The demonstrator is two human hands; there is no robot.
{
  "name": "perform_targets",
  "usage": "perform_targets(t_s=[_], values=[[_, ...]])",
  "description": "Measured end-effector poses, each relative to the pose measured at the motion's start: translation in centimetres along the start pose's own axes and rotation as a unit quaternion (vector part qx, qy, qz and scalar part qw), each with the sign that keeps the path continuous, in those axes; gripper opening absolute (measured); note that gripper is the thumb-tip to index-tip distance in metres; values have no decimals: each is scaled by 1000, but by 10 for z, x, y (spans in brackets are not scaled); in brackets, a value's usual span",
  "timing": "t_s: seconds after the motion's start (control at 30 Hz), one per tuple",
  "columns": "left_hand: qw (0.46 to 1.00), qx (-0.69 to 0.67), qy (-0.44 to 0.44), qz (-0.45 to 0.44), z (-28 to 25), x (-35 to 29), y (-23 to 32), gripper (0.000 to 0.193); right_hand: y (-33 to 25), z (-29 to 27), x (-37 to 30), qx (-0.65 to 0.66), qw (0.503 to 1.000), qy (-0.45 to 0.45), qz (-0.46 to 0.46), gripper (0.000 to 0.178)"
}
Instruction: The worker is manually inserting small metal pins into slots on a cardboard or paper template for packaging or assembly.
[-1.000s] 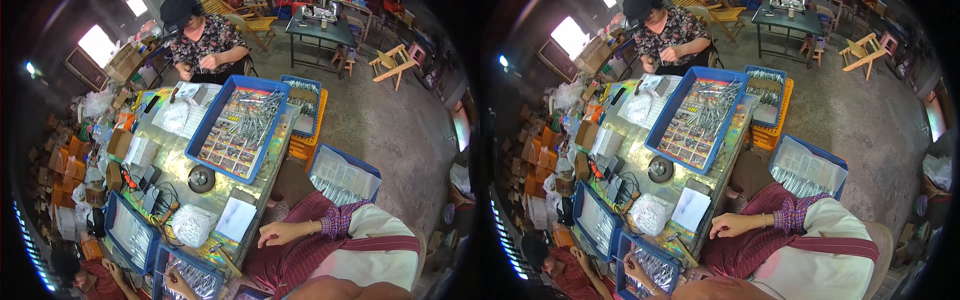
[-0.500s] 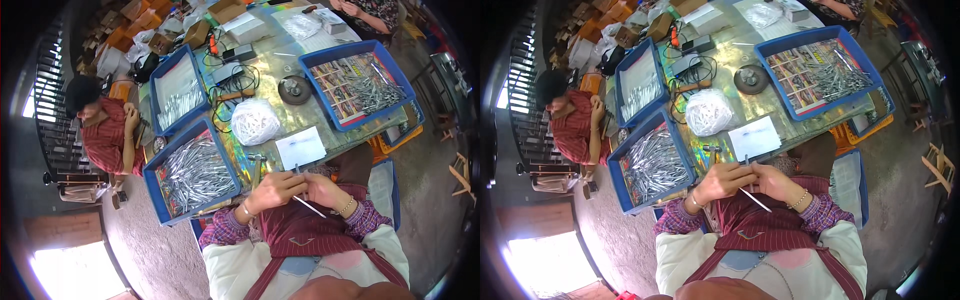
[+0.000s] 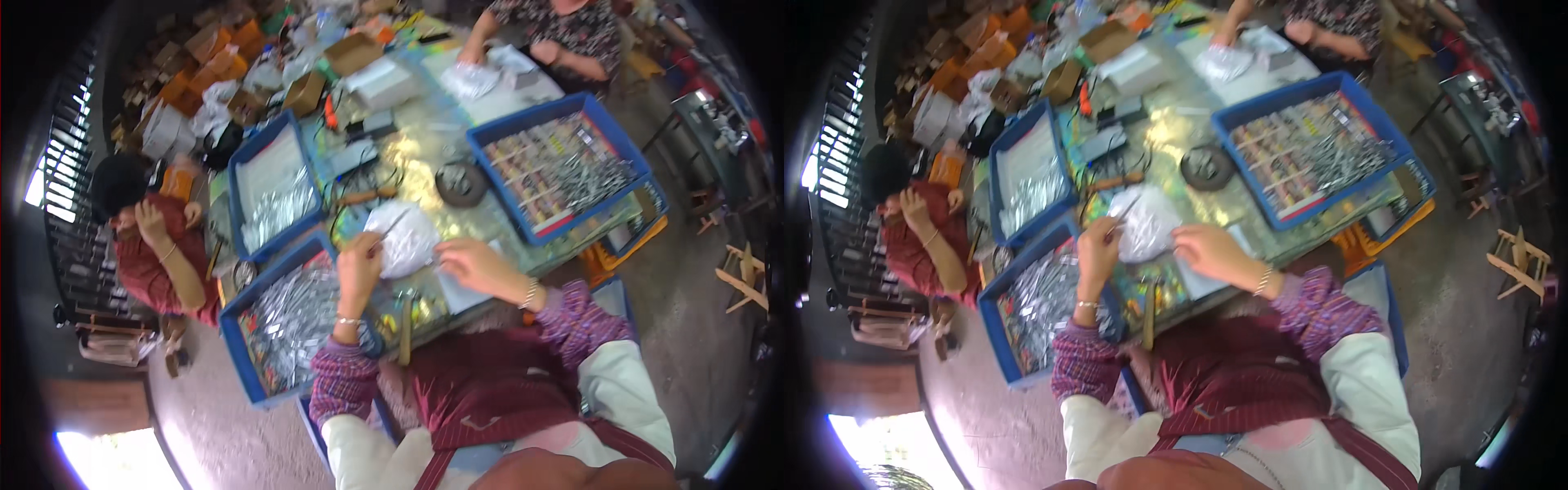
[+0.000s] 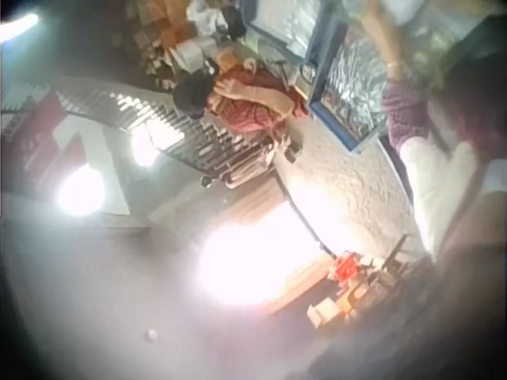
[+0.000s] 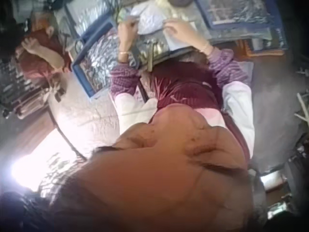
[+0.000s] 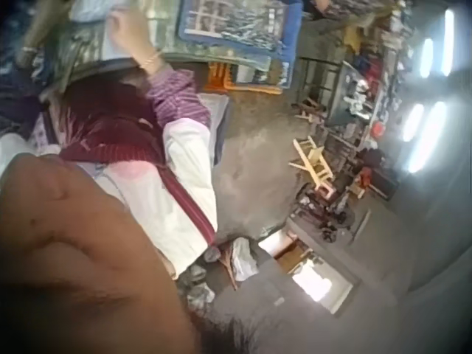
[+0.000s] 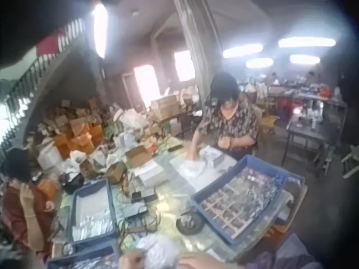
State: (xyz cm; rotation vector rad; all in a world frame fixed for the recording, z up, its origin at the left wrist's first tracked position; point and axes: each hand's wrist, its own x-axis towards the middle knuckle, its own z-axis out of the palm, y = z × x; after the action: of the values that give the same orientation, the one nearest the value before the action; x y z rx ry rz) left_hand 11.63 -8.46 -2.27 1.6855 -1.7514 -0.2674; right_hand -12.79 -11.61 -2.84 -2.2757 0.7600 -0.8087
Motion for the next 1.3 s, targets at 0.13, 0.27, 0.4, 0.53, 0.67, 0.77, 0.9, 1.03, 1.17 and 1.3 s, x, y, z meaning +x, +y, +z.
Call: perform_targets(t_s=[0.13,0.27,0.4,0.53,0.67,0.77,0.9,1.03,1.17,1.3], values=[[999,36,15,15,32,15,-31,21,37,11,8,-91,996,-21,7,11],[998,40,44,28,31,5,-30,21,46,16,10,-85,994,-68,22,13],[997,56,43,29,32,5,-29,19,48,11,11,-76,994,-74,21,13],[996,75,43,37,31,1,-28,12,44,9,13,-68,991,-102,46,14],[994,74,51,55,31,3,-20,7,39,0,15,-58,987,-135,71,17],[995,56,55,64,27,4,-15,7,29,-6,18,-44,989,-122,69,20],[995,-9,72,66,26,7,-12,11,14,-21,8,15,998,-43,34,20],[993,-24,87,70,18,9,-3,12,-2,-39,-14,77,996,-12,42,21],[983,-46,141,110,10,13,2,10,-4,-40,-44,182,980,-12,79,23],[975,-183,128,-1,-6,3,34,10,-15,-35,-69,375,900,7,222,25]])
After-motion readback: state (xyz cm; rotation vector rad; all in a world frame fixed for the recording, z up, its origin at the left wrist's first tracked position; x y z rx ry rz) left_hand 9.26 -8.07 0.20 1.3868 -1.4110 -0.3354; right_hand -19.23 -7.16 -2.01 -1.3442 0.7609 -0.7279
